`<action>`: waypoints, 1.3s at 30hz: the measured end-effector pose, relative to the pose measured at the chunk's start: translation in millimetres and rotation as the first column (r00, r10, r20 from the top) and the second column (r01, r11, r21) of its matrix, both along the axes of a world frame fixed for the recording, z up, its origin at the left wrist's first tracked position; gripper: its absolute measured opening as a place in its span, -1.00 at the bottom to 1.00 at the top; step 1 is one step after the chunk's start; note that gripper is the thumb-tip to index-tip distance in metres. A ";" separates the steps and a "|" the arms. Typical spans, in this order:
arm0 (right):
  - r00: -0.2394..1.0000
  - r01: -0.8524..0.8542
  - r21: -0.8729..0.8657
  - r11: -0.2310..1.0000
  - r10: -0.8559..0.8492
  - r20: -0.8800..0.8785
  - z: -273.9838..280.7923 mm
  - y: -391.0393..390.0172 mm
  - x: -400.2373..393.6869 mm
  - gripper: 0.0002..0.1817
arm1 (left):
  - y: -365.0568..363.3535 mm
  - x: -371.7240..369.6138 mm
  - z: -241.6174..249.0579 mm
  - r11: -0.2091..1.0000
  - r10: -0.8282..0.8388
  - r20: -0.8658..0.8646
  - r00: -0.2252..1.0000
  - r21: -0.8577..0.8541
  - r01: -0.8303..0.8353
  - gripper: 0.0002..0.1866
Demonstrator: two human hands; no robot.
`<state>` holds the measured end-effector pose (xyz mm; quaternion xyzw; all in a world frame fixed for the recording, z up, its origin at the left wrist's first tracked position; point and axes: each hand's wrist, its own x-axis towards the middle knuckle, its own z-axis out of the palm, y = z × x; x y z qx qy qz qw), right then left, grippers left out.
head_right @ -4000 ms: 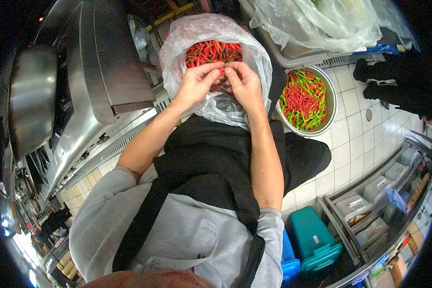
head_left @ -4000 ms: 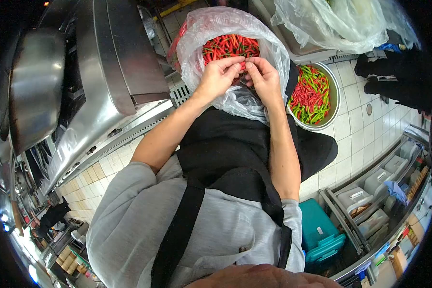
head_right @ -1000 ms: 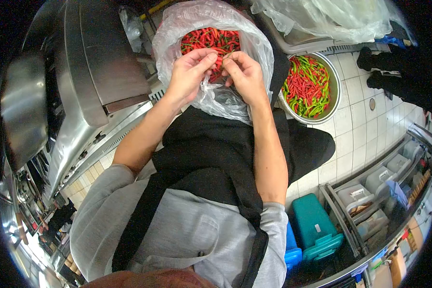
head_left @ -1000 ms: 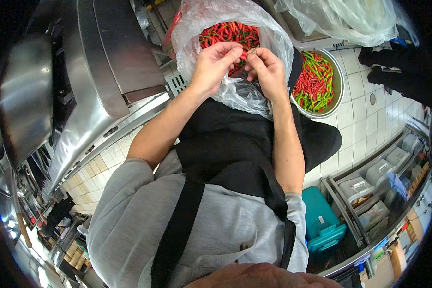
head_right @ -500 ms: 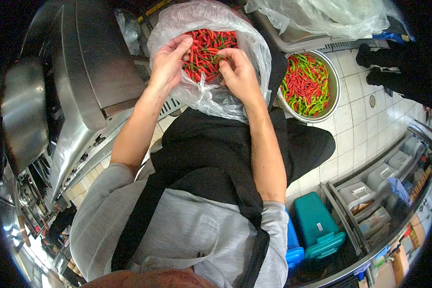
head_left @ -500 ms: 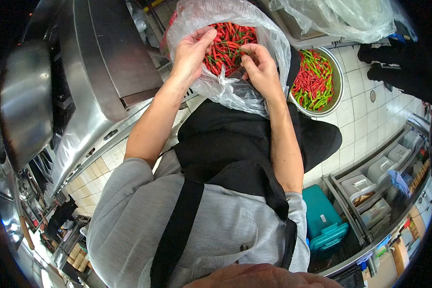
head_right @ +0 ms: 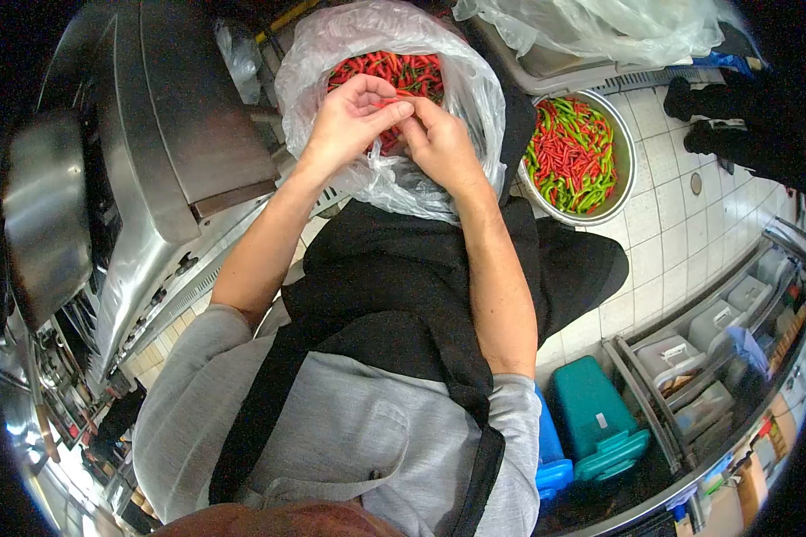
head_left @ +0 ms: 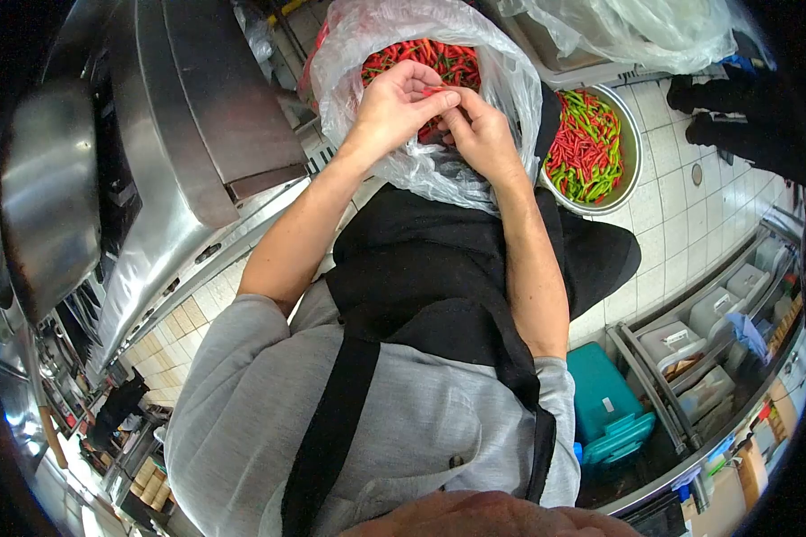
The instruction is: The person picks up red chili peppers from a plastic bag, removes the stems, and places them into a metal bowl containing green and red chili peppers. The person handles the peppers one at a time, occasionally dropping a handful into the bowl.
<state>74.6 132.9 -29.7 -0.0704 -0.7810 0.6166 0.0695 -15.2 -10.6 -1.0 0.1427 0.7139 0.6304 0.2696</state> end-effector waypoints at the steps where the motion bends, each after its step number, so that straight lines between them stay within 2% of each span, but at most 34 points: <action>1: 0.996 0.028 -0.133 0.991 -0.016 0.090 5.8 0.4 0.3 -0.71 | 0.0 -0.5 2.2 1.000 -0.004 -0.001 1.000 0.000 0.004 -0.75; 2: 0.984 0.066 -0.261 0.963 -0.019 0.180 9.1 0.5 0.3 -0.72 | -1.6 -1.3 5.7 0.999 -0.028 -0.006 1.000 0.026 0.028 -0.75; 3: 0.984 0.068 -0.263 0.962 -0.020 0.179 5.6 0.9 0.5 -0.72 | -3.1 -2.3 9.5 0.997 -0.052 -0.010 0.999 0.050 0.052 -0.75; 4: 0.993 0.029 -0.164 0.986 -0.010 0.119 -0.2 1.7 0.3 -0.73 | -3.2 -3.8 14.1 0.997 -0.053 -0.011 0.999 0.047 0.054 -0.75; 5: 0.998 -0.003 -0.062 0.998 0.007 0.059 -4.5 2.2 0.9 -0.73 | -2.9 -5.2 19.3 0.984 -0.123 -0.120 0.985 -0.147 0.105 -0.75; 6: 0.998 -0.002 -0.064 0.998 0.006 0.058 -3.4 2.0 1.1 -0.73 | -2.3 -5.9 23.1 0.932 -0.210 -0.212 0.954 -0.339 0.130 -0.75; 7: 1.000 -0.011 0.004 1.000 0.011 0.002 -2.2 1.9 0.5 -0.73 | -1.0 -5.3 25.5 0.931 -0.212 -0.214 0.954 -0.341 0.130 -0.75; 8: 0.998 -0.017 0.071 0.997 0.020 -0.054 -0.8 1.5 -0.2 -0.72 | 0.4 -4.1 27.7 0.910 -0.300 -0.279 0.912 -0.372 0.185 -0.75; 9: 0.998 -0.015 0.069 0.997 0.019 -0.057 0.4 1.1 -0.6 -0.72 | 1.5 -3.7 28.9 0.883 -0.385 -0.338 0.859 -0.407 0.236 -0.75; 10: 1.000 -0.008 -0.058 0.998 0.009 0.019 1.6 1.4 -0.3 -0.71 | 3.4 -7.1 26.8 0.882 -0.387 -0.340 0.857 -0.407 0.237 -0.75; 11: 0.995 0.010 -0.182 0.983 0.008 0.097 2.0 2.6 0.5 -0.70 | 6.8 -14.7 20.5 0.948 -0.248 -0.337 0.908 -0.278 0.156 -0.74; 12: 0.995 0.016 -0.182 0.983 0.002 0.098 1.6 4.2 1.2 -0.70 | 10.4 -23.8 12.1 0.987 -0.109 -0.312 0.944 -0.147 0.065 -0.74; 13: 0.994 0.054 -0.315 0.948 -0.021 0.109 0.7 5.3 0.8 -0.71 | 14.5 -36.2 7.1 0.971 -0.011 -0.352 0.936 -0.226 -0.073 -0.72; 14: 0.992 0.088 -0.441 0.893 -0.038 0.120 0.7 6.0 0.6 -0.71 | 13.5 -46.3 3.5 0.912 -0.062 -0.482 0.874 -0.383 -0.146 -0.68; 16: 0.994 0.092 -0.491 0.866 -0.049 0.098 6.0 8.7 0.6 -0.72 | 19.1 -56.7 -12.4 0.778 -0.258 -0.530 0.808 -0.610 -0.152 -0.66; 18: 0.985 0.164 -0.583 0.795 -0.098 0.144 7.5 12.0 1.7 -0.72 | 24.8 -50.4 -11.5 0.723 -0.342 -0.503 0.793 -0.680 -0.120 -0.69; 19: 0.984 0.175 -0.614 0.770 -0.114 0.137 8.1 13.5 2.0 -0.71 | 24.4 -51.0 -25.7 0.747 -0.344 -0.601 0.722 -0.641 -0.178 -0.69; 20: 0.983 0.180 -0.613 0.770 -0.121 0.136 8.2 14.6 2.5 -0.71 | 25.7 -52.4 -30.1 0.749 -0.348 -0.602 0.719 -0.639 -0.173 -0.69; 22: 0.978 0.208 -0.633 0.745 -0.164 0.128 10.6 15.2 4.6 -0.71 | 27.7 -51.0 -26.6 0.882 -0.156 -0.563 0.811 -0.450 -0.143 -0.69; 24: 0.976 0.219 -0.631 0.744 -0.176 0.131 10.1 14.9 3.5 -0.71 | 24.1 -52.5 -25.0 0.896 -0.015 -0.486 0.874 -0.395 -0.204 -0.66; 26: 0.974 0.224 -0.633 0.741 -0.181 0.134 9.7 13.2 2.0 -0.72 | 15.7 -55.8 -24.2 0.944 0.006 -0.325 0.946 -0.309 -0.112 -0.69; 27: 0.975 0.224 -0.608 0.762 -0.181 0.132 10.2 12.7 0.6 -0.72 | 16.8 -53.0 -19.4 0.944 0.006 -0.327 0.945 -0.311 -0.113 -0.69; 28: 0.974 0.225 -0.582 0.781 -0.182 0.131 10.5 12.3 -0.5 -0.73 | 19.2 -46.2 -11.1 0.969 0.105 -0.105 0.989 -0.214 -0.125 -0.69; 29: 0.974 0.225 -0.583 0.781 -0.184 0.130 10.1 11.9 -1.3 -0.73 | 20.0 -39.5 -5.0 0.980 0.174 0.134 0.976 -0.118 -0.159 -0.67; 34: 0.972 0.235 -0.581 0.779 -0.191 0.137 6.9 11.8 0.1 -0.71 | 10.7 -17.2 8.9 0.999 0.016 0.180 0.984 -0.036 -0.010 -0.58; 36: 0.974 0.228 -0.577 0.784 -0.180 0.141 5.8 11.9 0.2 -0.70 | 11.3 -4.9 18.3 0.992 0.058 0.245 0.968 0.097 -0.084 -0.55; 38: 0.976 0.217 -0.574 0.790 -0.167 0.140 7.0 12.0 -0.4 -0.69 | 13.5 0.5 11.3 0.983 0.060 0.278 0.959 0.152 -0.105 -0.61; 39: 0.978 0.206 -0.576 0.791 -0.155 0.138 9.1 11.1 -0.1 -0.69 | 16.1 4.1 5.9 0.960 0.072 0.324 0.943 0.235 -0.154 -0.66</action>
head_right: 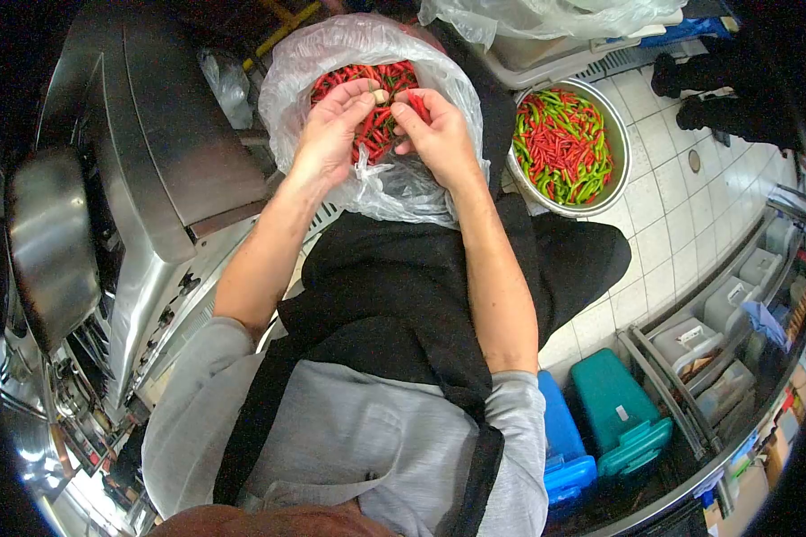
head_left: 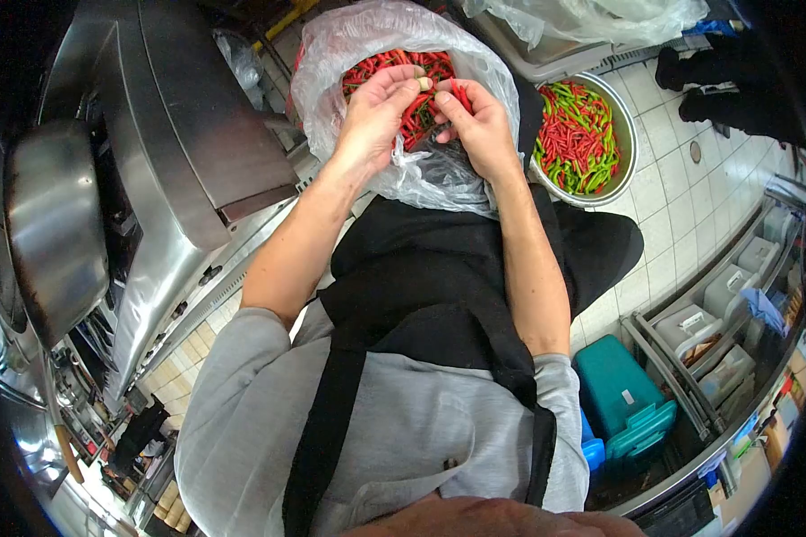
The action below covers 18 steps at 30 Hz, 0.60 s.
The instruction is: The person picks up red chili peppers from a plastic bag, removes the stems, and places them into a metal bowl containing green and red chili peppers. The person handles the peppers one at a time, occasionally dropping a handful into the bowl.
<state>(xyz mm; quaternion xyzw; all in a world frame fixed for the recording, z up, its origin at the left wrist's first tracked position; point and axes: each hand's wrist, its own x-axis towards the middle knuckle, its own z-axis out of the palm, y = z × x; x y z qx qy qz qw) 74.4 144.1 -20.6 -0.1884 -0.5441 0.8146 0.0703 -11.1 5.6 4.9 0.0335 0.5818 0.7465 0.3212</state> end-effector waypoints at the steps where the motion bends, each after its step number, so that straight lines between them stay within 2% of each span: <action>1: 1.000 -0.012 -0.002 1.000 0.012 -0.003 1.8 -0.1 -0.2 -0.68 | 3.0 2.8 -4.5 0.995 0.039 0.043 0.998 0.090 -0.042 -0.71; 2: 0.999 -0.032 0.006 0.999 0.032 -0.001 2.7 0.5 0.1 -0.67 | 5.3 6.2 -8.9 0.989 0.084 0.078 0.993 0.114 -0.092 -0.80; 5: 0.999 -0.039 -0.025 0.999 0.038 -0.024 5.8 -0.2 1.9 -0.66 | 15.4 14.5 -8.1 0.978 0.171 0.107 0.979 0.098 -0.182 -0.83; 9: 0.997 -0.060 -0.037 0.998 0.058 -0.056 1.8 1.7 2.9 -0.66 | 23.6 29.9 -4.3 0.959 0.171 0.120 0.978 0.206 -0.193 -0.83; 11: 0.998 -0.011 -0.074 0.997 0.006 -0.069 2.2 1.1 2.9 -0.66 | 22.2 29.8 -4.1 0.950 0.156 0.154 0.976 0.248 -0.191 -0.86; 13: 0.997 -0.023 -0.023 0.999 0.021 -0.071 -0.3 1.1 2.8 -0.65 | 25.7 27.4 -5.0 0.946 0.248 0.019 0.969 0.210 -0.246 -0.88; 14: 0.997 -0.038 0.028 0.999 0.040 -0.069 -1.1 1.0 3.2 -0.65 | 24.1 25.6 -7.3 0.947 0.246 0.019 0.969 0.209 -0.244 -0.88; 16: 0.998 -0.047 0.064 0.997 0.050 -0.044 1.2 -1.3 5.3 -0.65 | 15.4 20.4 -7.5 0.987 0.137 -0.206 0.969 0.111 -0.116 -0.81; 17: 0.998 -0.057 0.099 0.993 0.059 -0.019 1.9 -2.1 5.9 -0.65 | 10.7 17.3 -6.5 0.987 0.135 -0.208 0.969 0.110 -0.114 -0.81; 18: 0.998 -0.055 0.098 0.994 0.057 -0.021 1.6 -1.8 5.9 -0.65 | 7.4 14.1 4.2 0.999 0.043 -0.209 0.977 0.041 -0.035 -0.78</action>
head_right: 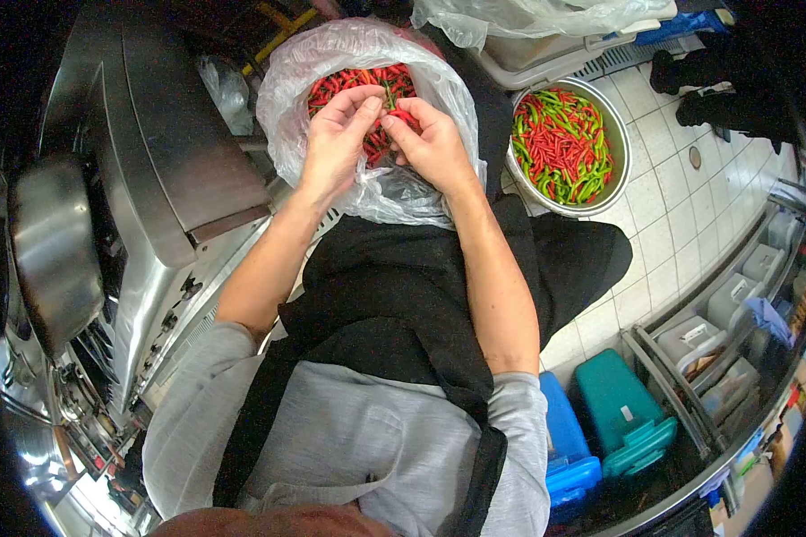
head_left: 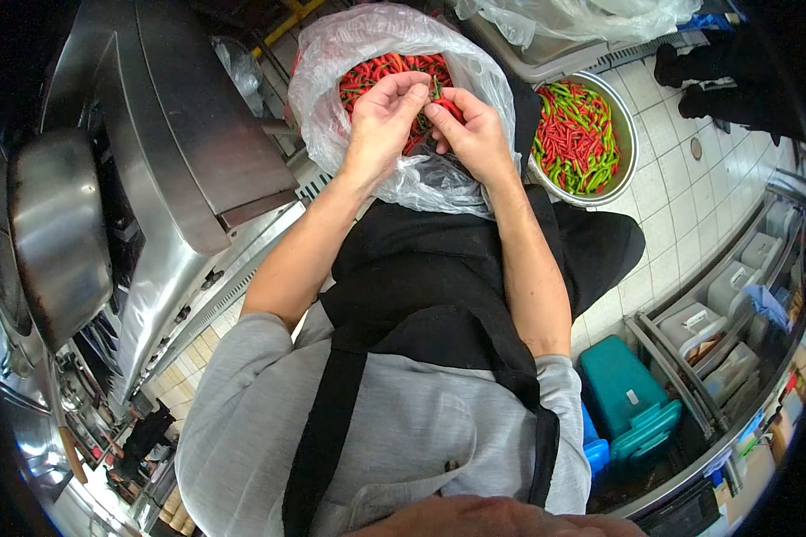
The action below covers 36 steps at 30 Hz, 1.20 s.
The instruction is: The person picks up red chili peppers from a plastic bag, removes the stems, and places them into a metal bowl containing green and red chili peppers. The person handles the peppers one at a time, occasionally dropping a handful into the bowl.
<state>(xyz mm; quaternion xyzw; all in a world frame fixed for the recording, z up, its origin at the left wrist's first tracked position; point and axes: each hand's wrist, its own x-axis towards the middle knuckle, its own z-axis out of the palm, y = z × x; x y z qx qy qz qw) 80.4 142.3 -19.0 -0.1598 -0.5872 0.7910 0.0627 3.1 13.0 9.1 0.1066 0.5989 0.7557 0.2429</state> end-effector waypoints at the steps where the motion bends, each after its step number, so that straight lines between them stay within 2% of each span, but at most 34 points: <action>1: 1.000 -0.018 0.051 0.999 0.018 0.012 -1.0 0.2 0.5 -0.67 | -3.9 -2.8 6.2 0.994 -0.079 0.008 0.997 -0.069 0.079 -0.75; 3: 0.999 -0.042 0.098 0.994 0.041 0.019 -4.0 -1.3 -0.1 -0.68 | -10.7 -9.4 5.7 0.984 -0.138 -0.017 0.990 -0.112 0.135 -0.69; 5: 0.998 -0.050 0.261 0.964 0.058 -0.024 -5.8 -2.9 -1.9 -0.69 | -14.2 -16.2 5.8 0.962 -0.161 -0.079 0.984 -0.235 0.138 -0.72; 7: 0.998 -0.066 0.252 0.965 0.064 0.015 0.8 -2.9 -1.1 -0.71 | -14.1 -18.2 4.6 0.975 -0.127 -0.056 0.990 -0.191 0.114 -0.72; 9: 0.998 -0.056 0.048 0.997 0.055 0.020 3.0 -0.7 0.1 -0.73 | -13.0 -16.5 5.7 0.994 -0.044 0.137 0.990 -0.097 0.057 -0.75; 11: 0.999 -0.046 0.045 0.998 0.046 0.021 -0.2 0.4 0.3 -0.73 | -9.4 -15.1 7.0 0.988 -0.094 0.092 0.991 -0.115 0.104 -0.76; 13: 0.996 -0.086 0.134 0.987 0.086 0.013 1.9 -0.1 1.0 -0.72 | -10.7 -16.7 6.1 0.980 -0.139 0.048 0.989 -0.136 0.144 -0.77; 15: 0.996 -0.088 0.132 0.987 0.086 0.021 2.5 0.4 0.9 -0.72 | -14.7 -23.8 2.4 0.984 -0.085 0.188 0.978 -0.140 0.112 -0.79; 16: 0.996 -0.085 0.127 0.988 0.082 0.030 2.9 0.4 0.9 -0.72 | -16.6 -24.3 0.8 0.994 -0.059 0.242 0.969 -0.070 0.078 -0.80; 20: 0.997 -0.067 0.079 0.995 0.064 0.037 6.6 -0.6 1.6 -0.73 | -21.6 -13.2 1.1 0.992 -0.040 0.234 0.971 -0.104 0.066 -0.81; 22: 0.994 -0.107 0.140 0.984 0.104 0.029 5.3 -0.4 1.7 -0.74 | -24.8 -8.0 -1.3 0.983 -0.043 0.076 0.996 -0.173 0.055 -0.81; 23: 0.994 -0.105 0.138 0.985 0.101 0.031 5.4 -1.0 2.1 -0.74 | -26.9 -7.1 -5.7 0.983 -0.046 0.077 0.996 -0.175 0.059 -0.81; 25: 0.995 -0.079 0.264 0.961 0.093 -0.038 5.5 -2.9 2.0 -0.76 | -30.8 -6.7 -8.7 0.942 -0.077 -0.225 0.971 -0.334 -0.002 -0.82; 26: 0.996 -0.072 0.261 0.963 0.085 -0.038 1.0 -3.7 1.0 -0.76 | -33.7 -8.1 -8.3 0.942 -0.085 -0.224 0.971 -0.337 0.005 -0.82; 28: 0.974 -0.107 0.264 0.959 0.155 -0.168 -5.7 -4.3 -1.0 -0.78 | -35.6 -9.0 8.4 0.762 -0.340 -0.444 0.829 -0.646 -0.034 -0.80; 29: 0.974 -0.101 0.264 0.959 0.149 -0.169 -7.4 -1.1 1.2 -0.78 | -36.4 -14.8 3.8 0.762 -0.345 -0.446 0.826 -0.646 -0.030 -0.80; 30: 0.975 -0.154 0.264 0.952 0.190 -0.115 -0.4 1.7 2.7 -0.78 | -34.9 -22.8 1.2 0.810 -0.330 -0.176 0.928 -0.557 0.182 -0.81; 31: 0.971 -0.209 0.262 0.942 0.232 -0.060 3.6 3.2 3.4 -0.79 | -34.4 -27.2 -0.2 0.846 -0.336 0.113 0.935 -0.401 0.352 -0.81; 32: 0.971 -0.207 0.262 0.943 0.231 -0.063 3.0 3.4 3.4 -0.79 | -34.0 -30.1 -0.6 0.887 -0.255 0.328 0.910 -0.295 0.355 -0.83; 33: 0.971 -0.203 0.218 0.955 0.224 -0.078 1.9 3.4 3.4 -0.79 | -32.8 -32.3 3.9 0.887 -0.255 0.325 0.911 -0.296 0.354 -0.83; 35: 0.973 -0.195 0.173 0.966 0.213 -0.093 1.4 5.6 4.2 -0.79 | -32.7 -37.9 8.1 0.941 -0.220 0.477 0.851 -0.127 0.314 -0.83; 36: 0.976 -0.208 0.093 0.974 0.213 -0.047 2.7 8.3 4.7 -0.78 | -34.0 -46.2 -0.5 0.958 -0.177 0.449 0.876 -0.125 0.258 -0.85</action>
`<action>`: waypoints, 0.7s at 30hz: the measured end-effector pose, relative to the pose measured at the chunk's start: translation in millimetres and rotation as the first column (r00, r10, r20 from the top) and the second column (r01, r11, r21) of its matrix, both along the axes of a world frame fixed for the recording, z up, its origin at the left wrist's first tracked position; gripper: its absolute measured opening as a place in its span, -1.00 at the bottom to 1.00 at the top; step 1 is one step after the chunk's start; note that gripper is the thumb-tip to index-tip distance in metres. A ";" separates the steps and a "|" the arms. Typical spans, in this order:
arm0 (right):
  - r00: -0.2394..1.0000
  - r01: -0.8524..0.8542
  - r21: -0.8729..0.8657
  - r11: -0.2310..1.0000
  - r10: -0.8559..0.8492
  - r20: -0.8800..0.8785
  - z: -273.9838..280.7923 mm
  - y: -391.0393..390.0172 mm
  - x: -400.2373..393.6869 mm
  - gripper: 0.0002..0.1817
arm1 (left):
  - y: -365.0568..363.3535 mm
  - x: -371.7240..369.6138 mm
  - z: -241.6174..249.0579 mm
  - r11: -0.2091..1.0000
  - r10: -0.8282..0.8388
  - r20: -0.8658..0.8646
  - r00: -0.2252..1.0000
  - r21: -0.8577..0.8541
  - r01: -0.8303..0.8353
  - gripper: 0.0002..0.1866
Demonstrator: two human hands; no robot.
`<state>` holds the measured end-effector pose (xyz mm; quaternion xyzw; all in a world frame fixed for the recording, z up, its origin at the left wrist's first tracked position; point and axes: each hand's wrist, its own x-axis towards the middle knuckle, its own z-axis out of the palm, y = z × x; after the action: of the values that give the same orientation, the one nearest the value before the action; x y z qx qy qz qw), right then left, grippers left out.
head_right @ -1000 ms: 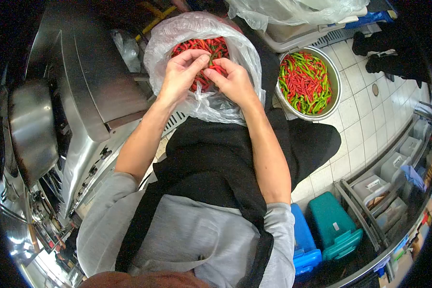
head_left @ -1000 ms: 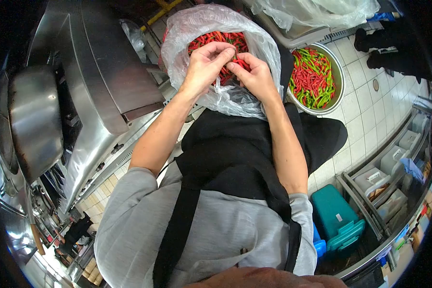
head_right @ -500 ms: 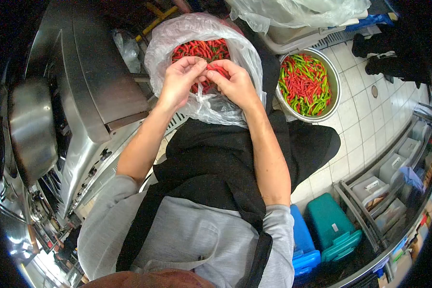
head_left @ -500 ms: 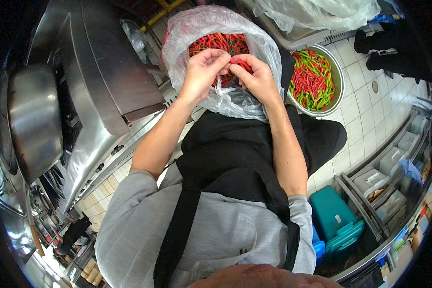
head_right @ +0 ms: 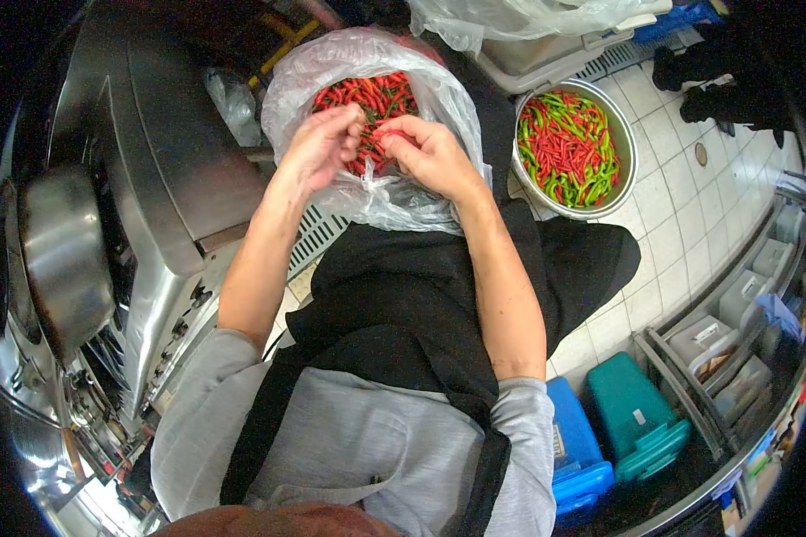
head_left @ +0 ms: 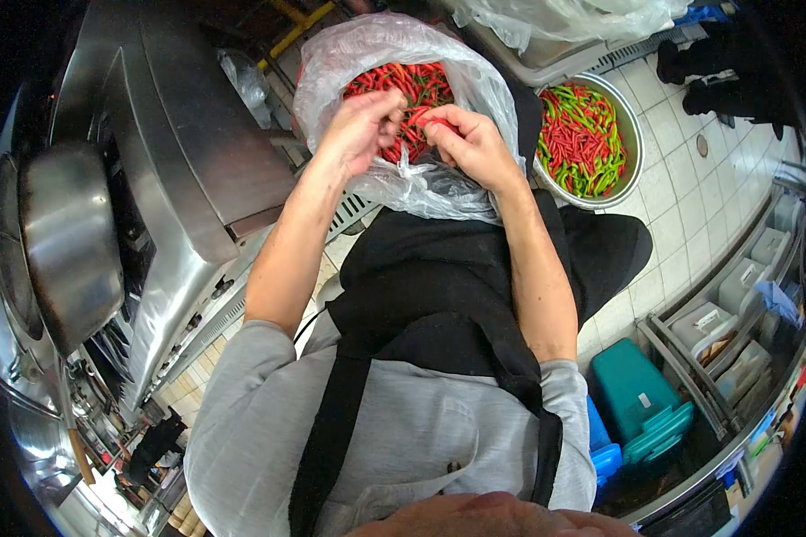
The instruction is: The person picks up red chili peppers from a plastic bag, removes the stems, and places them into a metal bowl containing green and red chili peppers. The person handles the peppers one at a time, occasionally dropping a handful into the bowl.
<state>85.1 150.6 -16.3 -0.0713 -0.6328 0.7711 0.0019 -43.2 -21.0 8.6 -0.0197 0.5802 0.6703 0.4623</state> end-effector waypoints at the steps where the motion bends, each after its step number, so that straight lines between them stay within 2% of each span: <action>1: 0.998 -0.005 -0.071 0.997 0.010 0.064 0.1 1.7 1.1 -0.76 | -0.5 -11.2 -11.6 0.990 -0.010 -0.145 0.989 -0.142 -0.010 -0.81; 2: 0.998 -0.007 -0.073 0.997 0.012 0.065 -2.2 1.8 1.8 -0.76 | 1.4 -19.7 -24.0 0.924 -0.130 -0.420 0.898 -0.380 -0.044 -0.80; 3: 0.996 0.078 -0.208 0.975 -0.070 0.047 -4.9 1.8 0.6 -0.75 | 3.5 -23.4 -25.5 0.807 -0.300 -0.619 0.725 -0.571 -0.154 -0.77; 4: 0.987 0.157 -0.340 0.927 -0.154 0.038 -6.6 2.8 -1.5 -0.74 | 2.8 -23.1 -27.0 0.806 -0.297 -0.624 0.723 -0.569 -0.160 -0.77; 6: 0.981 0.192 -0.411 0.891 -0.188 0.051 -9.1 6.1 -2.0 -0.72 | 2.6 -17.7 -27.7 0.847 -0.387 -0.828 0.406 -0.493 -0.200 -0.72; 7: 0.972 0.230 -0.478 0.848 -0.223 0.072 -10.6 7.6 -1.1 -0.70 | 3.7 -14.5 -26.4 0.846 -0.390 -0.827 0.404 -0.496 -0.198 -0.72; 9: 0.971 0.233 -0.505 0.831 -0.226 0.076 -12.2 8.3 -1.8 -0.70 | 6.8 -6.0 -24.3 0.798 -0.574 -0.791 0.210 -0.598 -0.073 -0.74; 10: 0.970 0.239 -0.488 0.840 -0.230 0.078 -10.5 7.7 -2.2 -0.69 | 9.5 0.3 -23.8 0.779 -0.603 -0.786 0.137 -0.617 -0.110 -0.72; 11: 0.969 0.245 -0.469 0.849 -0.236 0.079 -9.5 7.3 -2.6 -0.69 | 12.2 5.1 -22.0 0.780 -0.603 -0.786 0.137 -0.616 -0.107 -0.72; 14: 0.967 0.252 -0.431 0.866 -0.244 0.076 -11.6 7.4 -3.4 -0.68 | 17.1 10.3 -25.1 0.686 -0.723 -0.686 -0.083 -0.697 -0.207 -0.66; 18: 0.966 0.250 -0.445 0.860 -0.253 0.056 -15.4 8.7 -2.9 -0.70 | 17.7 6.8 -29.0 0.678 -0.730 -0.681 -0.058 -0.710 -0.190 -0.71; 20: 0.970 0.235 -0.541 0.808 -0.228 0.080 -13.7 9.4 -2.1 -0.70 | 15.5 3.6 -25.3 0.662 -0.721 -0.683 0.113 -0.728 -0.178 -0.74; 21: 0.970 0.235 -0.544 0.805 -0.230 0.079 -12.8 10.4 -2.7 -0.70 | 12.1 1.9 -26.4 0.660 -0.724 -0.681 0.110 -0.730 -0.178 -0.74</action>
<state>82.4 160.9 -29.1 -0.1494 -0.3713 0.9135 0.0729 -41.3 -8.9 -17.8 0.3683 0.9153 0.1485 0.0676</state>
